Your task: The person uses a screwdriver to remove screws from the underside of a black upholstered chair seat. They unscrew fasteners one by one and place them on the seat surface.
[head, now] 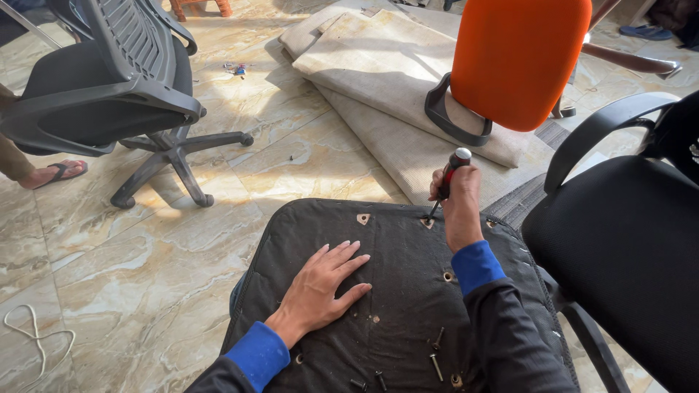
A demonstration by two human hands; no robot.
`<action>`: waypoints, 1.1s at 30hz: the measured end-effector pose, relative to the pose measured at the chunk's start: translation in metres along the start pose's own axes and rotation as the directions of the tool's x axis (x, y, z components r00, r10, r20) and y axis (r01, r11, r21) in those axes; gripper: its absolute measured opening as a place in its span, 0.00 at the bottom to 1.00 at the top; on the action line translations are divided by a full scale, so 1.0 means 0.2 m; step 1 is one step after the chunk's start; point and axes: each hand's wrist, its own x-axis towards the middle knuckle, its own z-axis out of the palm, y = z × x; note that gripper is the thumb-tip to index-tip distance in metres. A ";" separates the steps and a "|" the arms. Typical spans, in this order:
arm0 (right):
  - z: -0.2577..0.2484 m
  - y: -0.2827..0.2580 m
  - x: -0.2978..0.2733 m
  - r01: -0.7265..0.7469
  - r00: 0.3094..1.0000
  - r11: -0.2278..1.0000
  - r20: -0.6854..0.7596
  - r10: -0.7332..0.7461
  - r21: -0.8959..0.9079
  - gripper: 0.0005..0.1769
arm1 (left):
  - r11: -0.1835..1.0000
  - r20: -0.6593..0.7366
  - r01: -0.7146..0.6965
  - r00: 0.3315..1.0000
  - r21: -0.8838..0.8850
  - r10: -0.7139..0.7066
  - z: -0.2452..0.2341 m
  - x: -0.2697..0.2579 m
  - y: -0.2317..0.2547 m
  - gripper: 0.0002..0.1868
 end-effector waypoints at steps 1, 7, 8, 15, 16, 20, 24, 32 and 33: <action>0.00 0.00 0.00 0.034 0.999 0.996 0.016 -0.033 -0.078 0.39 | 1.000 -0.003 0.004 1.000 0.000 -0.004 0.00 0.00 0.00 0.29; 0.04 0.01 -0.01 -0.056 0.998 0.998 -0.009 0.056 0.007 0.47 | 1.000 -0.052 0.016 0.998 -0.014 -0.017 0.01 0.00 0.02 0.26; 0.04 0.01 0.00 -0.048 0.999 0.998 0.004 0.048 0.028 0.44 | 1.000 -0.055 0.020 0.998 -0.020 -0.021 0.01 0.01 0.03 0.26; 0.00 0.05 0.01 -0.016 0.998 1.000 0.060 0.015 0.025 0.45 | 0.999 -0.082 0.030 0.996 -0.044 -0.033 0.00 0.02 0.04 0.25; 0.00 0.05 0.01 -0.032 0.997 0.998 0.073 0.027 0.060 0.48 | 0.999 -0.089 0.029 0.996 -0.046 -0.033 0.00 0.02 0.04 0.24; 0.01 0.03 0.01 -0.050 0.998 0.990 0.028 0.047 0.130 0.37 | 0.999 -0.098 0.025 0.995 -0.046 -0.030 -0.01 0.01 0.04 0.24; 0.02 -0.07 -0.03 0.068 0.996 0.995 0.061 -0.063 -0.078 0.32 | 0.998 -0.095 0.031 0.995 -0.051 -0.036 -0.02 0.01 0.05 0.24; 0.08 -0.07 -0.04 -0.015 1.000 0.999 0.008 0.015 -0.039 0.37 | 0.999 -0.100 0.030 0.994 -0.046 -0.035 -0.03 0.02 0.06 0.23; 0.08 -0.06 -0.04 0.008 1.000 0.998 0.016 -0.007 -0.056 0.36 | 0.999 -0.102 0.030 0.994 -0.042 -0.034 -0.03 0.02 0.06 0.23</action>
